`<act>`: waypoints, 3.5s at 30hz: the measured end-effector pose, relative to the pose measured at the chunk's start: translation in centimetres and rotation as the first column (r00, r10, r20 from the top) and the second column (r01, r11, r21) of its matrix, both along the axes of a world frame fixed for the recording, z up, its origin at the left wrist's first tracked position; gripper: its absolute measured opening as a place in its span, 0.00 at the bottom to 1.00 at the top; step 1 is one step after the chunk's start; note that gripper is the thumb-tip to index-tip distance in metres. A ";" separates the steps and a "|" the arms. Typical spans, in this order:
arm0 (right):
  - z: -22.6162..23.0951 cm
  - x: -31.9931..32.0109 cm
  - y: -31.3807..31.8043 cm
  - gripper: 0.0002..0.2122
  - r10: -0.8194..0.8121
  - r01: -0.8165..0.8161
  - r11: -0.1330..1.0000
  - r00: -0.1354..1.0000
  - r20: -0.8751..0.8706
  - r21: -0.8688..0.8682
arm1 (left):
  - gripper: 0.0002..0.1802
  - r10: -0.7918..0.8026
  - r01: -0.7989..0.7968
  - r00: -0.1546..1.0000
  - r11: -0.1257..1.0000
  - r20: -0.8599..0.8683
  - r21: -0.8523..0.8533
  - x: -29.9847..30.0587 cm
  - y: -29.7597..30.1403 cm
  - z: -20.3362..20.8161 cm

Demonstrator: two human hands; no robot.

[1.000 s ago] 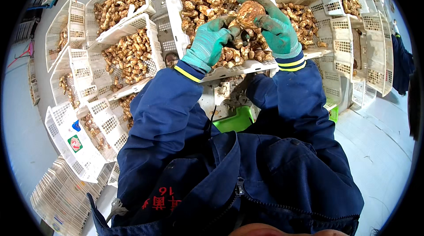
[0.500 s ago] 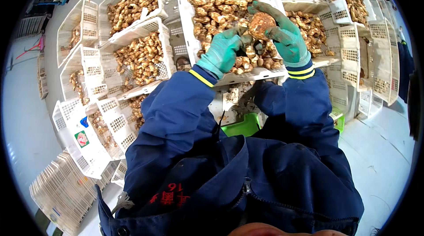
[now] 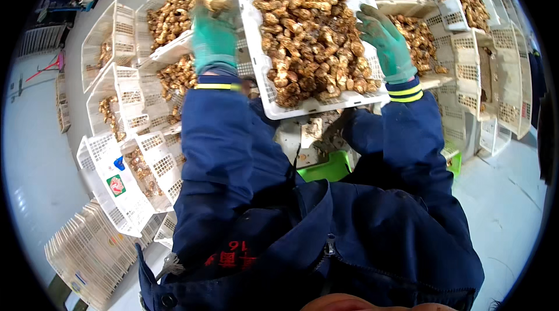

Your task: The person sorts ginger roots by picking them up from white plastic crates, removing loose dirt or smaller pieces by hand, and placing the roots into different crates.

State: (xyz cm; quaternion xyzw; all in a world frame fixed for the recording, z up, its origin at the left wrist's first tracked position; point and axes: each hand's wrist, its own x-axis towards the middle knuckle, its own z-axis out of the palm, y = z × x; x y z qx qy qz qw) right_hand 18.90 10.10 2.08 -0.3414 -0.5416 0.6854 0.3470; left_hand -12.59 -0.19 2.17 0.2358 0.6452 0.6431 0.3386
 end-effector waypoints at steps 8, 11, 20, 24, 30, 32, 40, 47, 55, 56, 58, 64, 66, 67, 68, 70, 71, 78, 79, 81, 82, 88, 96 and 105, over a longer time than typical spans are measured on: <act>-2.5 0.3 0.9 0.21 -0.074 -0.114 0.957 0.796 0.600 0.269 | 0.25 -0.305 0.197 0.847 0.941 0.435 0.275 6.5 0.8 0.6; -3.4 0.1 0.5 0.19 -0.100 -0.363 0.888 0.447 0.889 0.283 | 0.24 -0.354 0.231 0.836 0.920 0.420 0.318 7.8 0.6 0.7; -10.5 -5.1 -0.7 0.30 -0.051 -0.651 0.745 -0.274 0.960 -0.146 | 0.19 -0.295 0.142 0.827 0.933 0.478 0.330 6.1 0.5 0.3; -10.0 -7.0 0.7 0.29 0.078 -0.559 0.772 -0.391 0.917 -0.304 | 0.22 -0.313 0.155 0.806 0.931 0.502 0.331 5.7 0.1 0.2; -9.0 -5.0 2.9 0.25 0.166 -0.625 0.718 -0.272 0.948 -0.305 | 0.23 -0.332 0.186 0.784 0.932 0.524 0.313 5.9 0.3 0.5; -8.5 -5.6 2.0 0.27 0.197 -0.629 0.713 -0.244 0.950 -0.310 | 0.23 -0.325 0.214 0.793 0.941 0.515 0.264 6.0 0.2 0.7; -12.4 -3.5 -0.2 0.32 0.186 -0.458 0.880 0.092 0.978 -0.124 | 0.25 -0.350 0.263 0.778 0.936 0.522 0.234 6.9 0.8 -0.4; -13.3 -2.5 2.5 0.28 0.251 -0.414 0.894 0.137 0.958 -0.174 | 0.26 -0.406 0.332 0.759 0.914 0.510 0.233 8.3 1.6 0.0; -14.9 -3.3 2.1 0.31 0.243 -0.404 0.898 0.134 0.961 -0.171 | 0.26 -0.427 0.352 0.738 0.904 0.522 0.243 8.1 1.1 0.3; -15.6 -2.7 2.6 0.30 0.127 -0.461 0.883 0.058 0.990 -0.086 | 0.26 -0.442 0.365 0.733 0.897 0.517 0.248 8.3 1.5 0.5; -14.7 -3.3 2.9 0.29 0.291 -0.364 0.906 0.169 0.942 -0.214 | 0.26 -0.427 0.359 0.750 0.904 0.505 0.230 7.9 0.9 0.3; -11.0 -3.9 1.5 0.31 0.321 -0.153 0.946 0.349 0.880 -0.284 | 0.24 -0.427 0.362 0.741 0.904 0.519 0.227 7.7 0.8 0.0; -7.0 -4.0 1.2 0.30 0.345 -0.179 0.937 0.325 0.881 -0.301 | 0.24 -0.407 0.357 0.748 0.912 0.525 0.199 7.9 0.9 0.3; -5.6 -3.6 1.1 0.30 0.354 -0.185 0.933 0.311 0.882 -0.310 | 0.24 -0.413 0.394 0.760 0.907 0.503 0.149 8.1 1.1 0.6; -4.3 -2.9 1.1 0.27 0.250 -0.250 0.956 0.435 0.865 -0.151 | 0.24 -0.419 0.428 0.771 0.898 0.479 0.097 8.3 1.2 0.9; -0.7 -1.6 0.9 0.23 0.106 -0.209 0.977 0.652 0.751 0.043 | 0.25 -0.483 0.506 0.779 0.861 0.400 0.053 9.1 1.1 1.0; 1.0 -1.2 0.6 0.22 0.060 -0.129 0.990 0.740 0.670 0.053 | 0.25 -0.501 0.528 0.775 0.848 0.384 0.039 9.6 0.8 0.5; 3.8 -0.1 0.4 0.29 0.090 -0.050 0.986 0.961 -0.260 0.157 | 0.18 -0.767 0.711 0.217 0.548 0.604 0.441 13.6 -2.0 3.8; 4.3 -0.1 -0.4 0.31 0.076 -0.058 0.996 0.952 -0.298 0.068 | 0.18 -0.679 0.709 0.337 0.639 0.652 0.299 14.3 -2.0 4.0; 1.5 -0.6 -0.4 0.22 0.065 -0.036 0.996 0.922 -0.382 0.083 | 0.24 -0.718 0.719 0.543 0.665 0.434 0.201 13.4 -1.6 -0.7; 0.1 -0.2 -0.6 0.18 0.021 -0.007 0.999 0.896 -0.443 0.034 | 0.24 -0.666 0.676 0.666 0.729 0.335 0.108 14.2 -1.4 0.8; -1.0 -2.5 -4.1 0.18 -0.003 -0.011 0.919 0.999 0.035 0.394 | 0.28 -0.364 0.376 0.898 0.926 -0.248 0.004 14.8 -0.3 -0.5; 1.9 -1.4 -2.9 0.15 -0.050 0.013 0.977 0.984 0.170 0.214 | 0.32 -0.253 0.444 0.632 0.893 -0.732 0.075 15.8 -0.6 1.5; 2.4 -0.5 -1.9 0.05 -0.120 0.019 0.947 0.948 -0.297 -0.319 | 0.32 -0.593 0.572 0.502 0.774 0.629 0.273 12.4 -0.6 1.2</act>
